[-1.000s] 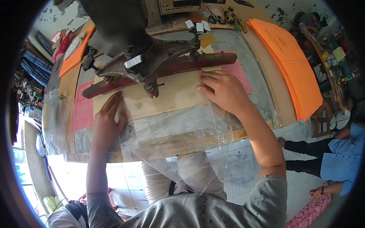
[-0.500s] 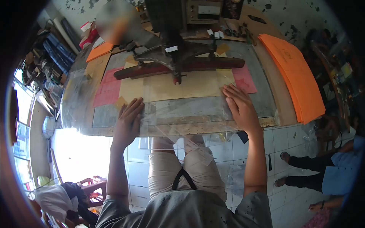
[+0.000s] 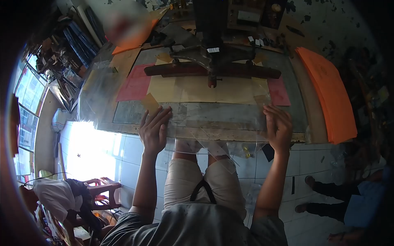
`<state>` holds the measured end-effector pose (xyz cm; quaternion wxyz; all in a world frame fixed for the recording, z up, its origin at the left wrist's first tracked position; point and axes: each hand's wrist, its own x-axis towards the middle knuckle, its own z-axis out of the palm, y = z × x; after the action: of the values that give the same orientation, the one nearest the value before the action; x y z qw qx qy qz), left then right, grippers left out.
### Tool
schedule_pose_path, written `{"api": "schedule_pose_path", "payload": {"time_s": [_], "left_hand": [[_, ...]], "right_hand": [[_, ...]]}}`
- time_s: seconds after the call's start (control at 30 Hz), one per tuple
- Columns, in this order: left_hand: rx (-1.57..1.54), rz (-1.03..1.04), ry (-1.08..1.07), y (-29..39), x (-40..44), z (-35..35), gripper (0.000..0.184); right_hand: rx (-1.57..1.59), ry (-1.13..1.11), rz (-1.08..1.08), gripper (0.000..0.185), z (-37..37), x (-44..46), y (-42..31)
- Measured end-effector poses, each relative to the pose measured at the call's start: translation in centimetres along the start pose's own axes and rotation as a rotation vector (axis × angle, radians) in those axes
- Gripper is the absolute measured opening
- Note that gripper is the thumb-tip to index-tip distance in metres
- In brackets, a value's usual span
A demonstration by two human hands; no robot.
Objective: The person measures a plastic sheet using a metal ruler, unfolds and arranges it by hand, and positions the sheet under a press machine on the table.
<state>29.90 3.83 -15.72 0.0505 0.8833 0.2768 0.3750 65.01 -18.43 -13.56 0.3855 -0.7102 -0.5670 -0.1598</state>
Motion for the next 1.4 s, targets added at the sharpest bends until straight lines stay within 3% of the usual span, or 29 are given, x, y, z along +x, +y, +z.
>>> {"api": "schedule_pose_path", "payload": {"time_s": [0.37, 1.4], "left_hand": [[0.066, 0.062, 0.289, -0.9, -1.2, 2.2, 0.045], [0.081, 0.062, 0.31, -1.1, -1.6, 2.6, 0.049]], "right_hand": [[-0.014, 0.068, -0.001, 0.016, 0.0, -0.1, 0.0], [-0.025, 0.093, 0.002, 0.014, 0.2, -0.2, 0.2]]}}
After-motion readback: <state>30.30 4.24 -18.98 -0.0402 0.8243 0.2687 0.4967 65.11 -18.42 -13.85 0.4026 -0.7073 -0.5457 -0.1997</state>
